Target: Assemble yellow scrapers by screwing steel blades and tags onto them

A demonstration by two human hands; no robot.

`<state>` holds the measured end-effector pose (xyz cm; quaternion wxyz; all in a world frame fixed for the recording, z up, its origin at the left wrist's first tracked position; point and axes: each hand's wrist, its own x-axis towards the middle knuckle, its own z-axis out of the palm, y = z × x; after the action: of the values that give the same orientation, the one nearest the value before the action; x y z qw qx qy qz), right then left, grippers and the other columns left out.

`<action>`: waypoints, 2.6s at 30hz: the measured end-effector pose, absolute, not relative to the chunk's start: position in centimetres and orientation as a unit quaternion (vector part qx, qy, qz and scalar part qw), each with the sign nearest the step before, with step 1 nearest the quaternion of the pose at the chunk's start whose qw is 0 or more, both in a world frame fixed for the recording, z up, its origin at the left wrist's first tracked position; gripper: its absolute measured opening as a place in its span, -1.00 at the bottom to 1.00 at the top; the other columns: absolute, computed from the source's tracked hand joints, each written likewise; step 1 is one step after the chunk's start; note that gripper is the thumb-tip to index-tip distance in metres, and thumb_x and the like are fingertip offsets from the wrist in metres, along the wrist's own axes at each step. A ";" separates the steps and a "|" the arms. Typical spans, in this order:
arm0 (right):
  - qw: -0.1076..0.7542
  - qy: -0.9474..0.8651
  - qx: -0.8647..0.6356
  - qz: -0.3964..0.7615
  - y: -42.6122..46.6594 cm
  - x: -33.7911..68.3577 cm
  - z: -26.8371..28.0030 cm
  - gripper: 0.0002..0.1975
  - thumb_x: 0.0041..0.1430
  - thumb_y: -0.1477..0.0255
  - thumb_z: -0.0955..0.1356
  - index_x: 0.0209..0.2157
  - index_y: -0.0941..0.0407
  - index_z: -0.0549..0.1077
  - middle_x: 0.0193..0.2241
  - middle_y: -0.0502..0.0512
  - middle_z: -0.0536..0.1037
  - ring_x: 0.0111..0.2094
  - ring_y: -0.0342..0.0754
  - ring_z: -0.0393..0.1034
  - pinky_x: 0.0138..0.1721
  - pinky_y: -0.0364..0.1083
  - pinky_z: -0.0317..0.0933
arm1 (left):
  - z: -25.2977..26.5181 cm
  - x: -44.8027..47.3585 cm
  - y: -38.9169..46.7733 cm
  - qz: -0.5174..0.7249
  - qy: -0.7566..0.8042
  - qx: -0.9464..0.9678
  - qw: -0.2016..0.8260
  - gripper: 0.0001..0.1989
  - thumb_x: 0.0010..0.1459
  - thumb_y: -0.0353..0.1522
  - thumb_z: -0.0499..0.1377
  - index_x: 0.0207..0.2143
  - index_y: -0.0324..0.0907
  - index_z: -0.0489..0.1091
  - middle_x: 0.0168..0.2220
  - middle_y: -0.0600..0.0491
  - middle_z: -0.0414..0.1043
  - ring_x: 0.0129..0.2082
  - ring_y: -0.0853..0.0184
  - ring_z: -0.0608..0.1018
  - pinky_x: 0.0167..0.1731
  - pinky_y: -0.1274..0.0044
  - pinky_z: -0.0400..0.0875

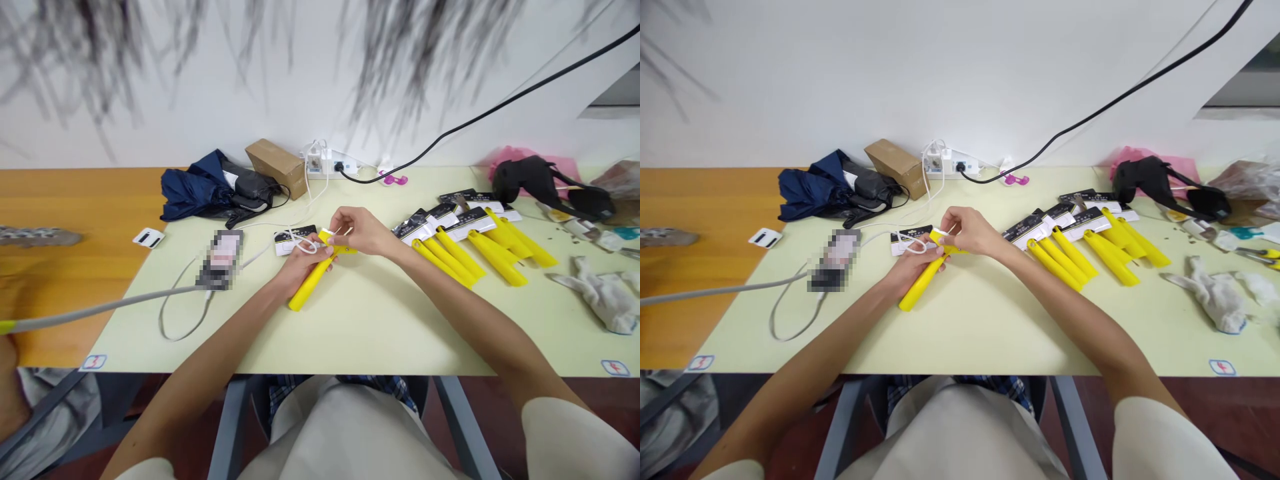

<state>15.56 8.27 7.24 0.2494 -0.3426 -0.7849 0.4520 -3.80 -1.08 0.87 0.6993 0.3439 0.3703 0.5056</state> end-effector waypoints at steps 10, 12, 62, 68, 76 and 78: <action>-0.023 -0.865 -0.481 0.137 3.0 28.5 8.8 -0.70 0.35 0.12 0.47 -0.16 0.04 0.45 -0.14 0.22 0.66 -0.19 0.22 0.57 -0.26 0.06 0.27 | 0.6 -3.8 -0.7 0.522 0.355 0.302 0.714 -0.49 0.09 -0.32 0.58 -0.08 -0.12 0.35 -0.04 0.03 0.55 -0.20 0.33 0.67 -0.29 0.53 0.52; -0.077 -0.857 -0.499 0.103 1.1 30.5 7.3 -0.73 0.40 0.15 0.42 -0.19 0.06 0.41 -0.13 0.28 0.64 -0.17 0.26 0.57 -0.27 0.07 0.24 | 0.4 -3.8 -0.5 0.517 0.353 0.302 0.719 -0.50 0.09 -0.32 0.58 -0.08 -0.14 0.36 -0.04 -0.01 0.56 -0.20 0.32 0.67 -0.31 0.54 0.52; 0.337 -0.867 -0.273 0.244 6.3 15.3 20.1 -0.57 0.31 -0.08 0.42 0.13 -0.29 0.41 -0.25 -0.03 0.65 -0.12 0.25 0.42 -0.01 0.21 0.32 | 0.8 -4.2 0.0 0.501 0.381 0.294 0.719 -0.63 0.10 -0.39 0.57 -0.24 -0.22 0.42 -0.23 0.01 0.55 -0.25 0.33 0.65 -0.35 0.55 0.53; 0.343 -0.866 -0.276 0.235 6.5 15.3 20.1 -0.56 0.32 -0.13 0.39 0.11 -0.28 0.44 -0.21 0.01 0.68 -0.08 0.28 0.47 0.00 0.23 0.34 | 0.1 -4.5 0.1 0.502 0.369 0.295 0.724 -0.66 0.13 -0.40 0.55 -0.21 -0.21 0.45 -0.20 -0.03 0.58 -0.22 0.31 0.65 -0.36 0.56 0.51; 0.325 -0.875 -0.283 0.222 6.2 15.2 20.3 -0.55 0.34 -0.16 0.38 0.11 -0.25 0.46 -0.26 0.01 0.67 -0.08 0.24 0.46 0.04 0.16 0.33 | 0.1 -4.4 0.1 0.501 0.374 0.296 0.722 -0.66 0.12 -0.40 0.55 -0.21 -0.22 0.45 -0.20 -0.03 0.58 -0.22 0.31 0.65 -0.32 0.54 0.55; 0.311 -0.883 -0.275 0.218 6.0 15.2 20.4 -0.57 0.39 -0.10 0.38 0.15 -0.23 0.44 -0.25 0.00 0.67 -0.09 0.21 0.46 0.04 0.14 0.33 | 0.2 -4.4 0.0 0.501 0.378 0.295 0.720 -0.66 0.13 -0.39 0.55 -0.21 -0.22 0.45 -0.20 -0.03 0.57 -0.21 0.31 0.65 -0.31 0.54 0.56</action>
<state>15.22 5.96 20.44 0.3109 -0.2755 -0.8832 0.2176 -4.40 0.03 0.21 0.7204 0.2947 0.3778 0.5014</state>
